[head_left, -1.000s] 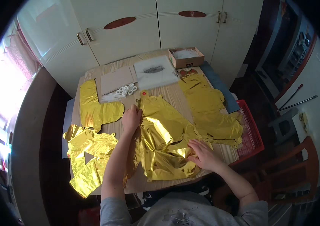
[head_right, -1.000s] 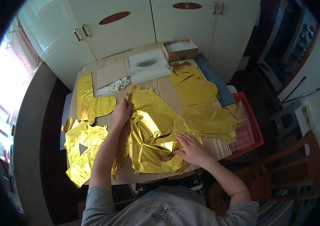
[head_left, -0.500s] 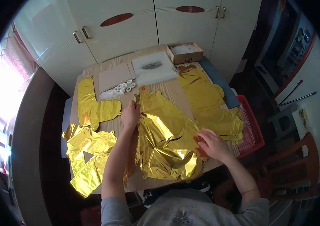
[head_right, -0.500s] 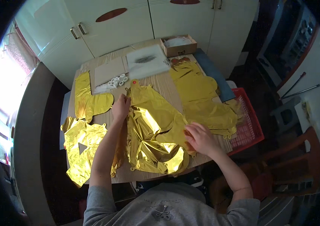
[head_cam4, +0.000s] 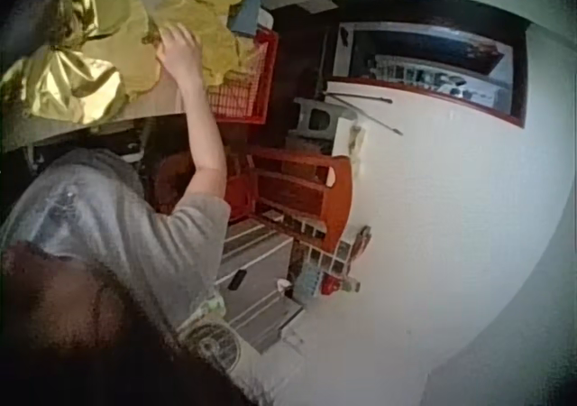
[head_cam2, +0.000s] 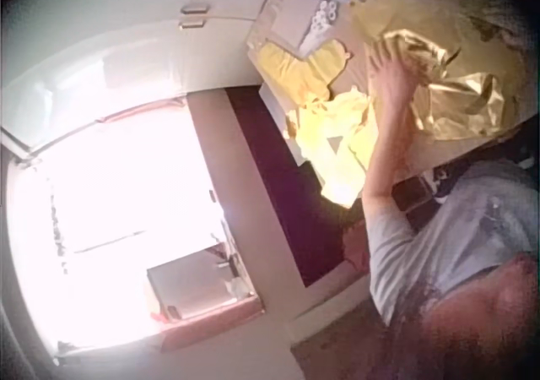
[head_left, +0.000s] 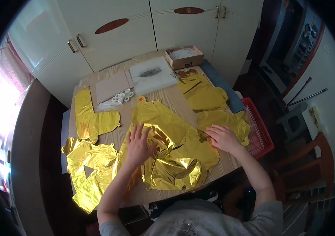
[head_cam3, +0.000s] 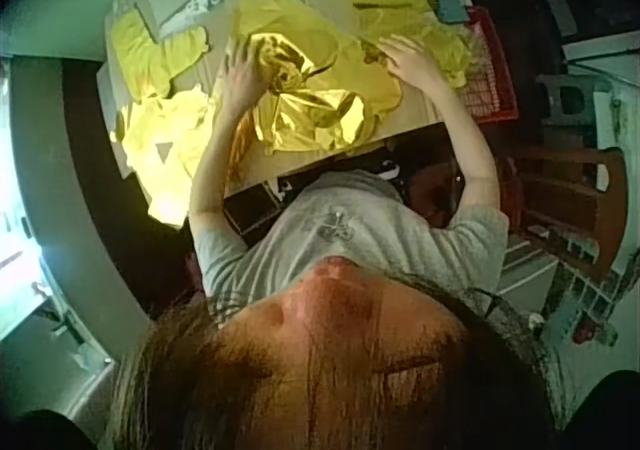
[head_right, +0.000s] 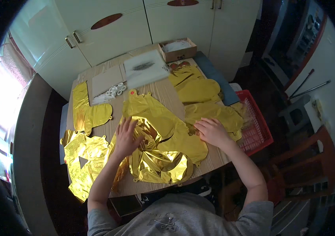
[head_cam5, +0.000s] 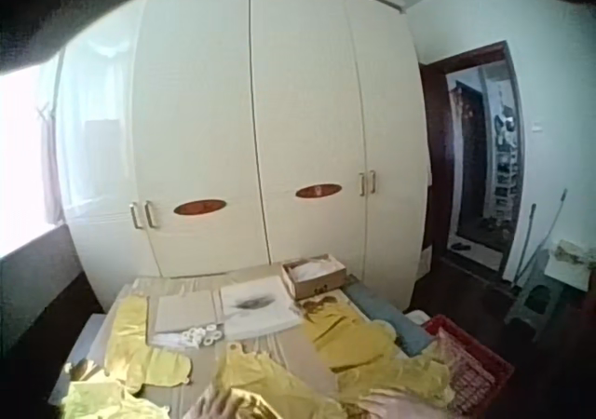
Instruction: Folding gold foil balloons and inserting them into cardboard packaging at a workbench.
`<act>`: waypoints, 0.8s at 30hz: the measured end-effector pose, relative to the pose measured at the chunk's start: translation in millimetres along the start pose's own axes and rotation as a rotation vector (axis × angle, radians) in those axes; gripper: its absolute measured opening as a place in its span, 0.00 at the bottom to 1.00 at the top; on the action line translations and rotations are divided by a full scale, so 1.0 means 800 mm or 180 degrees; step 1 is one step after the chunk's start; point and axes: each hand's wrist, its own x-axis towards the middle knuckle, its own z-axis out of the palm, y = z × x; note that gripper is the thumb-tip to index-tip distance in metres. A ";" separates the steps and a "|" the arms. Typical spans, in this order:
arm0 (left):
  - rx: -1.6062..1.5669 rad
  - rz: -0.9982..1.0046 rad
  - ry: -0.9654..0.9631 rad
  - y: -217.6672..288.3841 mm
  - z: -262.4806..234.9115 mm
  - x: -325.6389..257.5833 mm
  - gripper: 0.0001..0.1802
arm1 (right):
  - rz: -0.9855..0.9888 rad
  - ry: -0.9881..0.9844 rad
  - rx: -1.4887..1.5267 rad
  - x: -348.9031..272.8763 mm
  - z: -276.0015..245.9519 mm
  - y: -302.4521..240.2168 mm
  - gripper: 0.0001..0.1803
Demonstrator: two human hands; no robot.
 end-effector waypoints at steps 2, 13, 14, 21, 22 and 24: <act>0.0019 0.0024 -0.0186 0.003 -0.003 -0.019 0.38 | -0.0146 0.0097 -0.0106 0.000 0.001 0.005 0.17; -0.0253 -0.0087 -0.0210 -0.006 0.008 -0.048 0.33 | 0.0264 -0.0061 -0.0777 0.014 0.004 -0.009 0.13; -0.0273 -0.0085 -0.0200 -0.005 0.009 -0.049 0.33 | 0.0228 -0.0037 -0.0787 0.019 0.008 -0.005 0.12; -0.0316 -0.0043 -0.0131 -0.008 0.013 -0.053 0.30 | -0.0002 0.0202 -0.0546 0.048 0.018 0.004 0.08; -0.0298 -0.0049 -0.0141 -0.008 0.013 -0.053 0.30 | -0.0057 0.0262 -0.0503 0.052 0.016 -0.002 0.08; -0.0263 -0.0050 -0.0170 -0.008 0.011 -0.054 0.30 | -0.0232 0.0182 -0.0509 0.060 0.011 -0.010 0.07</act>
